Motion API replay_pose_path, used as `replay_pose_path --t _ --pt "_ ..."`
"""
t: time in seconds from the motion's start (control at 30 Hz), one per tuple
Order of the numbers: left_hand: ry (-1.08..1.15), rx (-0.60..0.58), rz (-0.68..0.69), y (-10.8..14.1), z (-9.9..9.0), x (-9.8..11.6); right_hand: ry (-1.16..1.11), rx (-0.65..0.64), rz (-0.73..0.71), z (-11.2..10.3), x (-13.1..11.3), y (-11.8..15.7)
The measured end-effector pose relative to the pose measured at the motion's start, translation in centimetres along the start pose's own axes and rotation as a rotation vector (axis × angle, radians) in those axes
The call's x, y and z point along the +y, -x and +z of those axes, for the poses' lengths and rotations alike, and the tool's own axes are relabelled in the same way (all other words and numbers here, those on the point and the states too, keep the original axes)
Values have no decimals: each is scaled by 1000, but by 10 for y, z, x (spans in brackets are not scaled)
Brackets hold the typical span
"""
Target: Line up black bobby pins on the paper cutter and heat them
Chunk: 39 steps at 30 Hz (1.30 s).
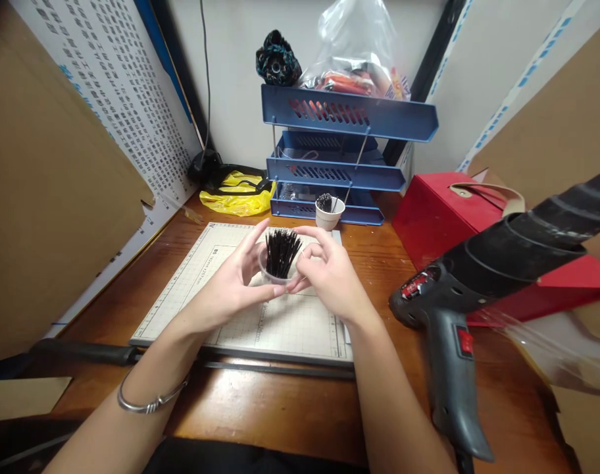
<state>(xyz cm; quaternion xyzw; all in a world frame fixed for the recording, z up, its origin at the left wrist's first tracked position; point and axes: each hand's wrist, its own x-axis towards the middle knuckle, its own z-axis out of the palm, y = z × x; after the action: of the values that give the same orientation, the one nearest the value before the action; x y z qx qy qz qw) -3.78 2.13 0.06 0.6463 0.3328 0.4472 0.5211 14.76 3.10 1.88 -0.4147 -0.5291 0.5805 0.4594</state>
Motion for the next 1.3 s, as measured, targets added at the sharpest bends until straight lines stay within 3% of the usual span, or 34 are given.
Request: replay_pose_path --t 0.13,0.23,0.43,0.63,0.87,1.3 --pt "-381 151 222 -2 3 -6 -4 103 -120 9 6 -3" --pt "-568 199 306 -2 3 -8 93 125 -219 14 11 -2" --pt "-549 278 324 -4 0 -6 269 35 -320 18 10 5" --pt "-593 307 325 -4 -3 -3 585 159 -475 4 3 8" --pt "-659 307 356 -4 -4 -5 697 144 -616 -2 3 7" --pt "-793 304 395 -5 -8 -6 764 175 -652 1 7 5"
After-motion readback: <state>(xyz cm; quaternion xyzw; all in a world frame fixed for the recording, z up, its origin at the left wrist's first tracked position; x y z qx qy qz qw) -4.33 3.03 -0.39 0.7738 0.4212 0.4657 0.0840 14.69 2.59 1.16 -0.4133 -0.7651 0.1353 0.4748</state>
